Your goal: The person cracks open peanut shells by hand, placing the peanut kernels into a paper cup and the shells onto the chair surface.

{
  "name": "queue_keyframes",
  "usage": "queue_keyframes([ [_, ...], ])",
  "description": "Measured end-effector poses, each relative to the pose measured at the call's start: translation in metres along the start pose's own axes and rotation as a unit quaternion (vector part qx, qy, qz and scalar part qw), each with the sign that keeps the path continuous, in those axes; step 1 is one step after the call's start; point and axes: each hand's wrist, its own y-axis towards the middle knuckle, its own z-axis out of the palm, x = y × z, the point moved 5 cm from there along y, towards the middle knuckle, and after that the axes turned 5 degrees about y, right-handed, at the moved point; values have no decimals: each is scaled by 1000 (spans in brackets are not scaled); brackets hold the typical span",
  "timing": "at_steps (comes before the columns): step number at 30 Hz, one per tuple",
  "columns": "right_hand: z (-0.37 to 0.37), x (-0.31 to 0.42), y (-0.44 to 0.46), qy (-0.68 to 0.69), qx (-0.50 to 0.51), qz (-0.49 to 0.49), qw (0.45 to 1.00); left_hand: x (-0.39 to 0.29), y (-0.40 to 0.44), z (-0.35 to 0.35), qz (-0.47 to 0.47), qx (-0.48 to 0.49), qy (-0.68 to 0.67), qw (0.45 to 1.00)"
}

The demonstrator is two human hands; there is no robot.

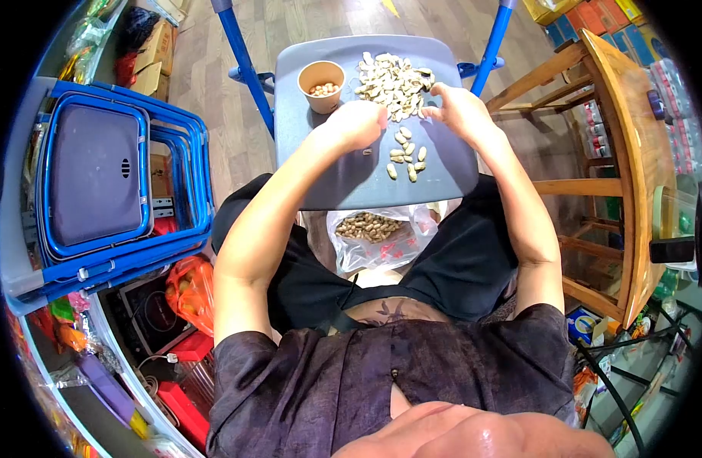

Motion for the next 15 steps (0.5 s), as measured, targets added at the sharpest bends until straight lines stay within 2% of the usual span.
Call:
queue_keyframes([
  [5, 1, -21, -2, 2, -2, 17, 1000, -21, -14, -19, -9, 4, 20, 1000],
  [7, -5, -17, -5, 8, -19, 30, 999, -28, -17, -34, 1, -104, 17, 994],
  [8, -8, -14, -8, 6, -20, 31, 999, -31, -18, -36, 2, -106, 17, 994],
  [10, -16, -3, -14, 26, -37, 11, 999, -37, -23, -52, 3, -209, -41, 977],
  [11, -20, 1, -18, 24, -39, 12, 999, -38, -27, -56, -19, -231, -88, 969],
  [15, -30, 10, -34, 44, -26, 10, 999, -33, -36, -62, -14, -265, -133, 955],
])
